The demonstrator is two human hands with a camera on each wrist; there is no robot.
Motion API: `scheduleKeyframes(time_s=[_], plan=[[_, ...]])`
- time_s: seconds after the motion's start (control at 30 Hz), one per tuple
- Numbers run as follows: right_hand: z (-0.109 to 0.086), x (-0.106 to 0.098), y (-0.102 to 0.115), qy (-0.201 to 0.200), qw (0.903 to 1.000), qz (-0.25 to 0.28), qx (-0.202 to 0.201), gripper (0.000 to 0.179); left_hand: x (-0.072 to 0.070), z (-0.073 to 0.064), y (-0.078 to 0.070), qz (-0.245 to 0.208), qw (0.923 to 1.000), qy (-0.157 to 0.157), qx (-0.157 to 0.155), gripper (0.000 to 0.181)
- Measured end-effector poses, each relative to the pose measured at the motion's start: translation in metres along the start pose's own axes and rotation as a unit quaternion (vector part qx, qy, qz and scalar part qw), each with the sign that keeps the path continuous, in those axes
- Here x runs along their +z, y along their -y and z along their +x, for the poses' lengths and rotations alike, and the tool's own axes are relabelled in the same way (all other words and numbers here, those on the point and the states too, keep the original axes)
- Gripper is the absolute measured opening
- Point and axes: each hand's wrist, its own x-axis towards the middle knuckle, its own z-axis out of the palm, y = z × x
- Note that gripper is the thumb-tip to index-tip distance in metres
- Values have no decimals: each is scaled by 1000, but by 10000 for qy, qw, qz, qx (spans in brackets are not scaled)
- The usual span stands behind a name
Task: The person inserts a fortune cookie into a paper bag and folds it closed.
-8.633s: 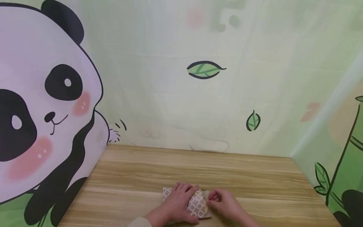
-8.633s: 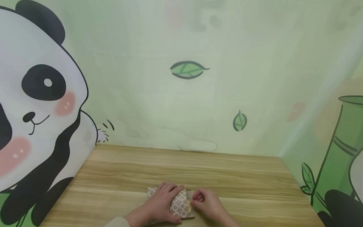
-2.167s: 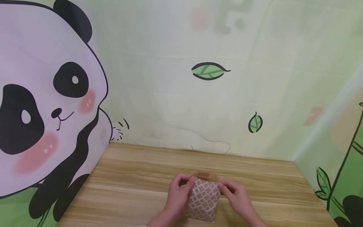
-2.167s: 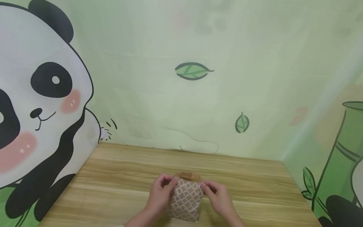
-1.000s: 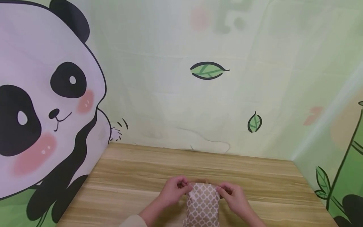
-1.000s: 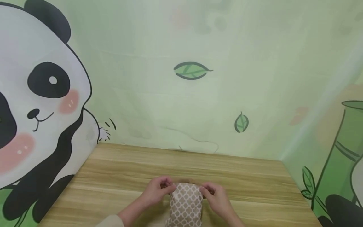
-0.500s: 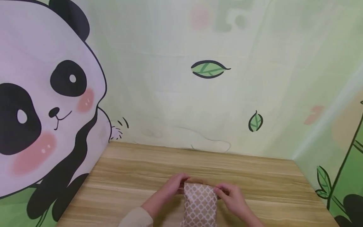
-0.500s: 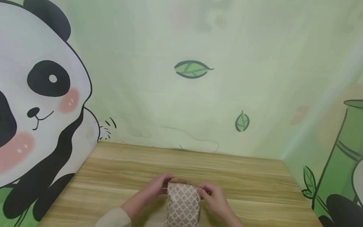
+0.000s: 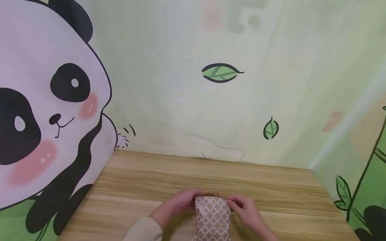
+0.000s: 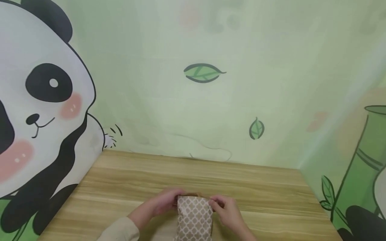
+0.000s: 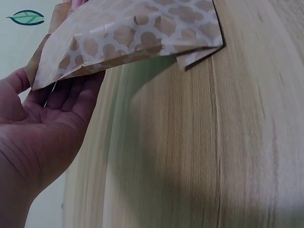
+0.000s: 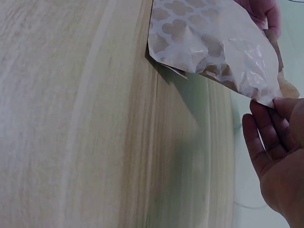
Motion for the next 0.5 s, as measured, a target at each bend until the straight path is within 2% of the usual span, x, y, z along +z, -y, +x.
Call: scheduleKeyframes(time_s=[0.27,0.5], plan=[[1,-1,-1,-60,9998,-154,139,18,-1,-4,-7,520,9985,-52,143,33],[1,0,0,-217,9993,-267,159,14,-3,-4,-11,906,9955,85,275,32]])
